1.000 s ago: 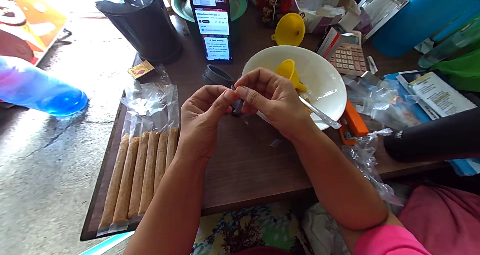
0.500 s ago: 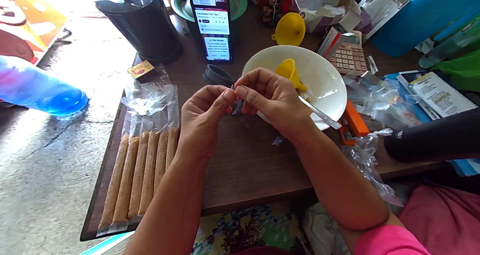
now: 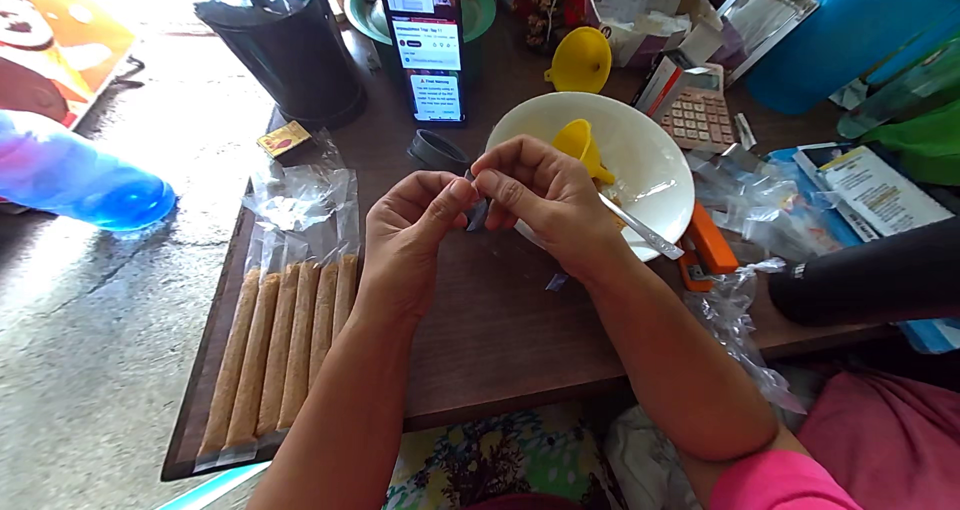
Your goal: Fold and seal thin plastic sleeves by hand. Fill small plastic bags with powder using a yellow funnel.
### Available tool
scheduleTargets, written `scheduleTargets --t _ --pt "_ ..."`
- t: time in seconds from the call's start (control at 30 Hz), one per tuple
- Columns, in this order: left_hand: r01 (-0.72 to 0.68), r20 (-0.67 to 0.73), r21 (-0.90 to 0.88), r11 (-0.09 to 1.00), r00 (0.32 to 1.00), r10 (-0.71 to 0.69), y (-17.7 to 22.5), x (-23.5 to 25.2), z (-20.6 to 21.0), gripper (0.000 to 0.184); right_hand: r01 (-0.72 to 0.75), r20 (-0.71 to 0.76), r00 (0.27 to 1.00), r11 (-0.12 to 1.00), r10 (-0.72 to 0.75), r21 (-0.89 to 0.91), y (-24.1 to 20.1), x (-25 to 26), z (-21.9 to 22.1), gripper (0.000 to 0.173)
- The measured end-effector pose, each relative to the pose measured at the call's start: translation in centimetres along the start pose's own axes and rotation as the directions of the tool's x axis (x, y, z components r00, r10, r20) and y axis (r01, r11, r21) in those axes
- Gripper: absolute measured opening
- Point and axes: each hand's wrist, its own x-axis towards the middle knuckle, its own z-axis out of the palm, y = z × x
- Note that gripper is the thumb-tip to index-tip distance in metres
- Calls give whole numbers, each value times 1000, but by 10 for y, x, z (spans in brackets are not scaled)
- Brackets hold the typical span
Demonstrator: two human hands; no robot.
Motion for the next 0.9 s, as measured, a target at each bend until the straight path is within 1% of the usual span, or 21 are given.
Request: scheduleTargets --t 0.9 --pt "31 15 -28 999 999 -30 0 0 1 8 7 -7 1000 1000 -7 4 1 0 1 11"
